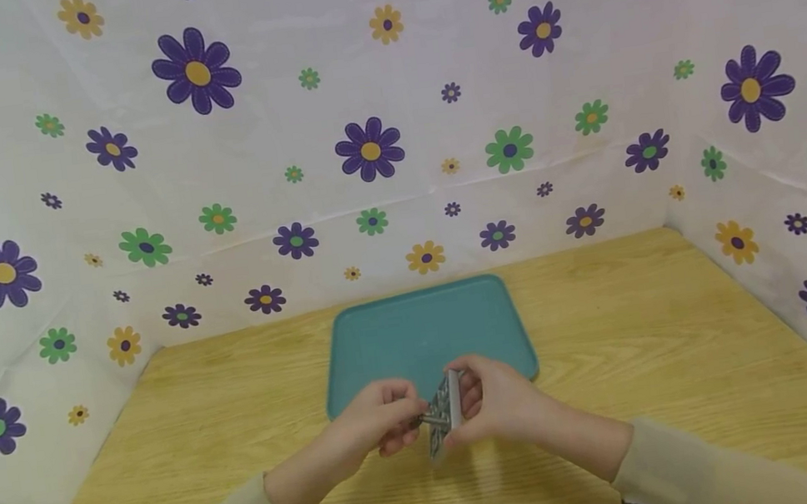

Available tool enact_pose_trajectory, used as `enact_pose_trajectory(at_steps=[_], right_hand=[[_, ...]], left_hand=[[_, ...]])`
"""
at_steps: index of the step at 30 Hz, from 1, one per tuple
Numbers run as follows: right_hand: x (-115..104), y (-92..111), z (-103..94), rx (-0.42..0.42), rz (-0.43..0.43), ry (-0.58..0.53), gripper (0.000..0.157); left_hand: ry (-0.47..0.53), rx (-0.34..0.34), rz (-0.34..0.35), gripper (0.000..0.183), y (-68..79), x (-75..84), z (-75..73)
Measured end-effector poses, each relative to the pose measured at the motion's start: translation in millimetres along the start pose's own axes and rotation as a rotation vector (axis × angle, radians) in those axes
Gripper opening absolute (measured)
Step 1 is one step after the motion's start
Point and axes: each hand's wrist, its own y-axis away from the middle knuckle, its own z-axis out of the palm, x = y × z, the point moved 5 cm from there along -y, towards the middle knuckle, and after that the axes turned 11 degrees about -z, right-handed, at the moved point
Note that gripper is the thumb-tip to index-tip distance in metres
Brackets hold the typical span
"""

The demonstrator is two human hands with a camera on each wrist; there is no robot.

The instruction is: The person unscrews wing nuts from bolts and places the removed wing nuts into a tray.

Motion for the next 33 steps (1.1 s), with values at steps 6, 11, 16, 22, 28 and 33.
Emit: enact_pose_trajectory(at_steps=[6,11,16,22,28,33], right_hand=[[0.9,-0.2,0.3,0.003,-0.011,-0.019,0.089],[1.4,0.4,0.5,0.006,-0.006,-0.027,0.089],[1.1,0.9,0.4,0.008,0.000,-0.013,0.089],[1.6,0.5,-0.7,0.015,0.017,0.011,0.089],[2.9,-0.7,-1.9,0.025,0.022,-0.002,0.088],[4.2,0.1,-1.4,0.031,0.026,-0.010,0.087]], left_hand=[[0.022,-0.015,-0.003,0.024,0.9,-1.8,0.7],[0.024,-0.004,-0.018,0.023,1.4,-3.1,-1.2],[-0.021,-0.009,-0.010,0.030,3.9,-4.8,-4.1],[-0.034,-0.044,0.074,0.040,9.5,-3.9,-4.6],[-0.039,-0.042,0.159,0.031,12.8,0.0,-3.5],[-0.052,-0.002,0.177,0.022,12.6,0.2,-4.0]])
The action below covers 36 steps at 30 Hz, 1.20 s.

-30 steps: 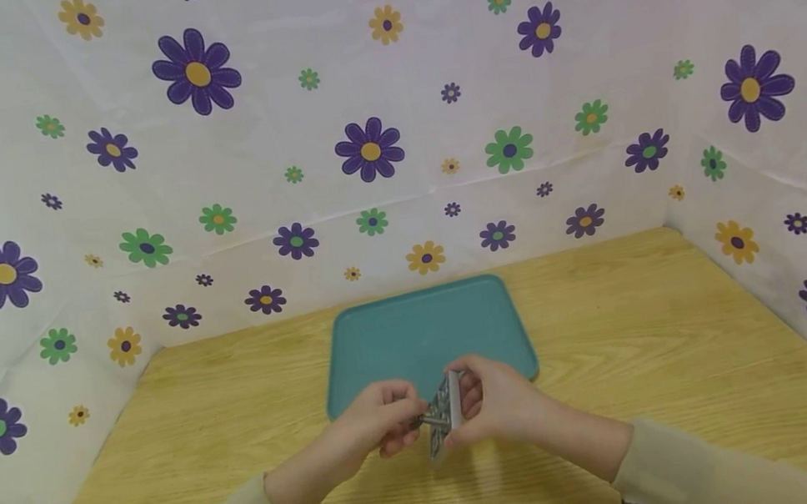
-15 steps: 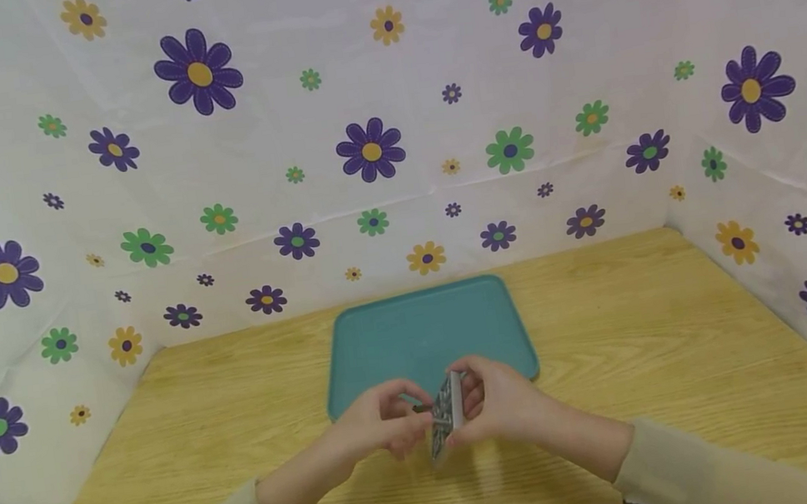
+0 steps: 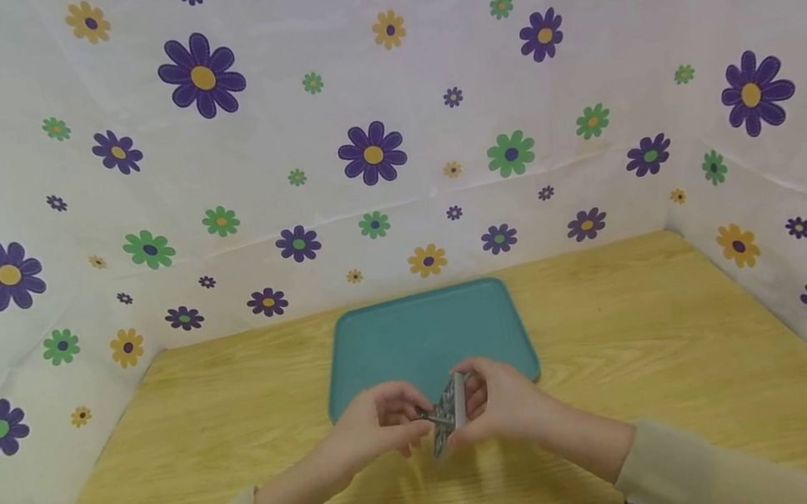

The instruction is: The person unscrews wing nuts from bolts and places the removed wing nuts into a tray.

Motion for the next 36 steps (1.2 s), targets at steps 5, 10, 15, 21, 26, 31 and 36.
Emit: enact_pose_trajectory(at_steps=[5,10,15,21,26,31,36], right_hand=[[0.9,0.0,0.7,-0.002,-0.011,0.006,0.086],[1.2,0.3,1.0,-0.001,-0.012,0.007,0.087],[2.1,1.3,1.1,0.000,-0.016,0.000,0.087],[2.9,1.6,0.9,0.002,-0.009,0.010,0.088],[1.8,1.8,1.1,0.010,0.010,0.020,0.088],[-0.6,1.5,1.4,0.001,0.009,0.019,0.089],[-1.4,1.0,0.6,-0.007,-0.012,0.027,0.088]], left_hand=[[-0.011,0.027,-0.021,0.017,-1.1,-1.0,1.4],[-0.017,0.038,-0.035,0.015,-2.2,-0.8,3.2],[-0.057,0.055,-0.029,0.019,-3.5,-1.1,4.4],[-0.091,0.064,-0.035,0.023,-5.6,-0.5,6.2],[-0.103,0.063,-0.045,0.030,-6.4,0.6,6.9],[-0.098,0.050,-0.049,0.035,-7.0,-0.2,7.2],[-0.075,0.038,-0.072,0.034,-7.3,-1.1,7.9]])
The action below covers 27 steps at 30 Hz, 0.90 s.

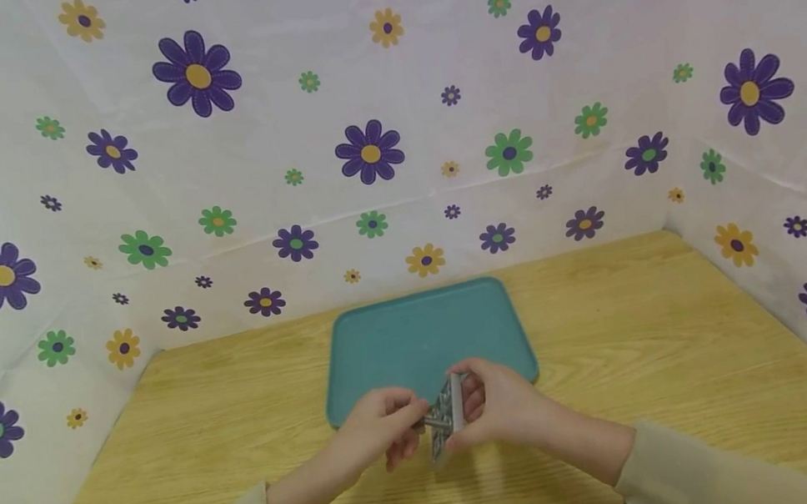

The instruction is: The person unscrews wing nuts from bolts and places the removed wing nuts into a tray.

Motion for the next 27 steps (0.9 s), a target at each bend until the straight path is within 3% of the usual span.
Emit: enact_pose_trajectory(at_steps=[6,13,17,27], right_hand=[[0.0,1.3,0.2,0.009,-0.009,-0.013,0.087],[1.8,0.7,0.3,-0.002,-0.003,-0.007,0.087],[2.1,0.5,0.2,0.000,-0.011,-0.013,0.088],[4.2,1.1,0.6,0.004,0.009,-0.016,0.089]], left_hand=[[0.014,-0.015,0.000,0.033,1.7,-3.9,-0.7],[-0.148,0.007,0.139,0.039,7.2,-6.1,-4.2],[-0.175,0.044,0.194,0.036,9.4,-4.8,-5.9],[-0.158,0.079,0.196,0.017,11.0,-2.1,-6.1]])
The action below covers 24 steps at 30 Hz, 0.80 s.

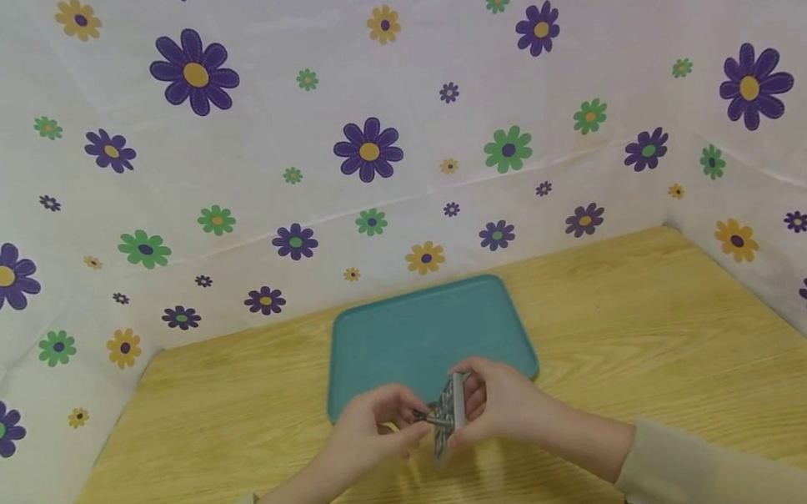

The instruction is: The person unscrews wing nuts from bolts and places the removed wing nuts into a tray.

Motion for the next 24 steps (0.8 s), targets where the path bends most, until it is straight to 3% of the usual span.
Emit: enact_pose_trajectory(at_steps=[15,24], right_hand=[[-2.6,-2.8,1.6,-0.011,-0.038,-0.007,0.088],[-3.9,-2.4,1.8,0.003,-0.044,0.015,0.088]], left_hand=[[0.072,-0.033,-0.085,0.018,-3.3,1.9,2.4],[0.102,-0.070,-0.158,0.038,-6.3,0.0,6.6]])
